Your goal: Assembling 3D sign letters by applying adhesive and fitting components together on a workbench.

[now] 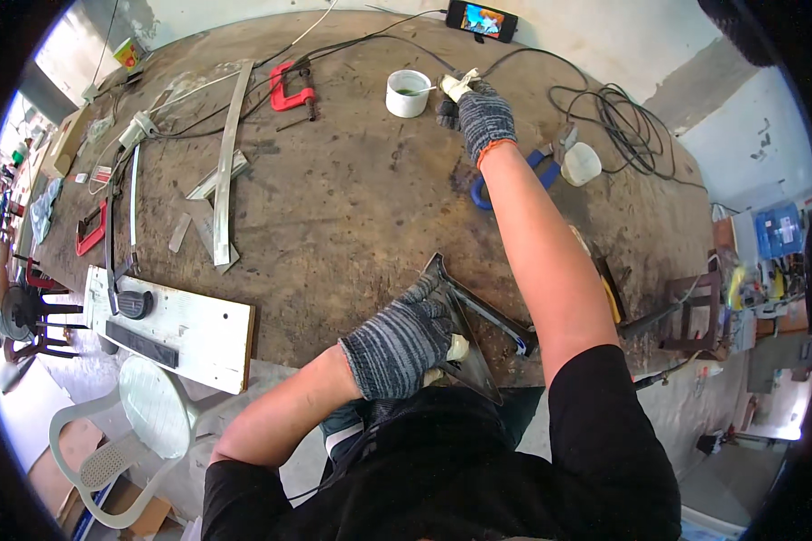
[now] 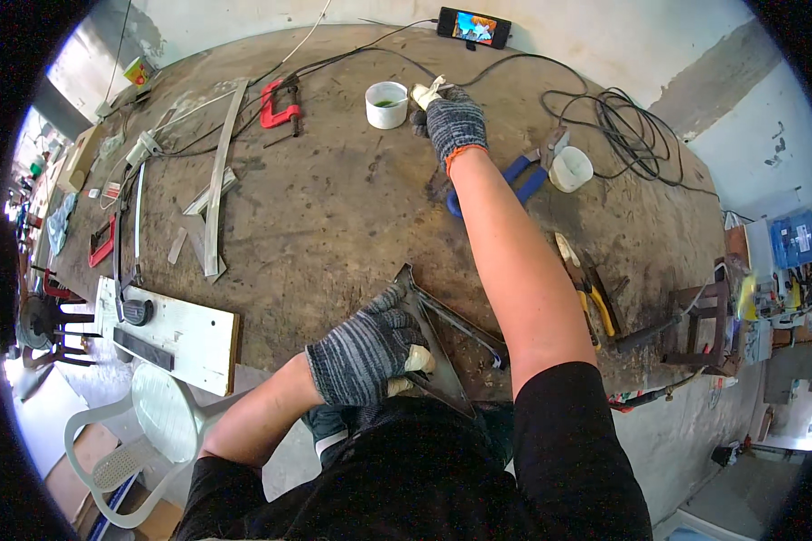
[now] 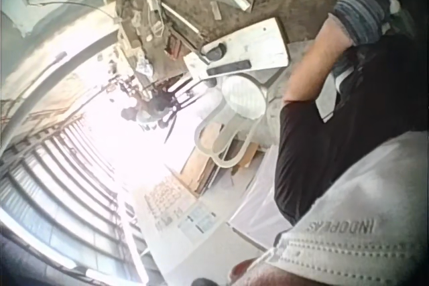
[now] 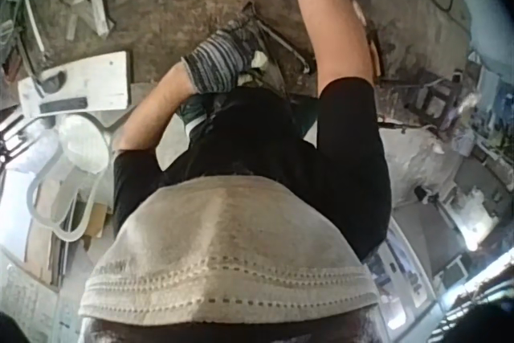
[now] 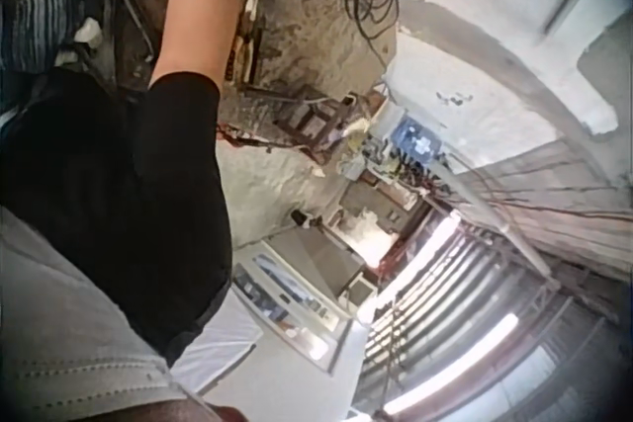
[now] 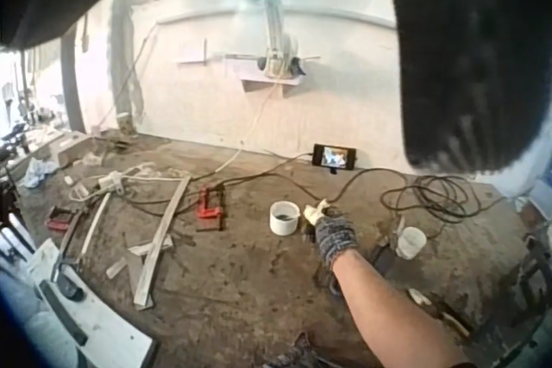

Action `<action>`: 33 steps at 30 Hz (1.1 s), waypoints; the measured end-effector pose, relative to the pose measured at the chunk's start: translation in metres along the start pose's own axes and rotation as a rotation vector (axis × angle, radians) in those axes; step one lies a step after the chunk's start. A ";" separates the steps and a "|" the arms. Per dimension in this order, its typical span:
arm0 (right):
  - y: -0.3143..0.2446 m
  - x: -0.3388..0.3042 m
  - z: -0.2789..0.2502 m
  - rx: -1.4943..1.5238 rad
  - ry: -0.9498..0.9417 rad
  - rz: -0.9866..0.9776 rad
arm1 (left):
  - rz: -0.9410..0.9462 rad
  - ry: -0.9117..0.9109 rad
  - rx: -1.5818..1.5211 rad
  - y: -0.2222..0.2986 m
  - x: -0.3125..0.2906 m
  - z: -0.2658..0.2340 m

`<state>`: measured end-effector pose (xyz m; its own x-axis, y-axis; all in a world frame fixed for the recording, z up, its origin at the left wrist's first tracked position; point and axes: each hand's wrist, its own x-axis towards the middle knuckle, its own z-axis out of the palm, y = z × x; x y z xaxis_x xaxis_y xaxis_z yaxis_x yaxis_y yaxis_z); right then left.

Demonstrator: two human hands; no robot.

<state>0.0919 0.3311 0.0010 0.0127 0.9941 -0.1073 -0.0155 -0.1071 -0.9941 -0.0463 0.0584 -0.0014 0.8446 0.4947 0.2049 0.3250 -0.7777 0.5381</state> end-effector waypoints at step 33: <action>0.084 -0.184 -0.166 -0.421 -0.435 -0.105 | -0.003 0.037 -0.068 -0.006 -0.001 0.016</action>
<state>0.2542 0.1372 -0.0654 -0.4175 0.9050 -0.0814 0.3614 0.0832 -0.9287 -0.0426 0.0566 -0.0179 0.8269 0.5119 0.2329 0.2968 -0.7489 0.5925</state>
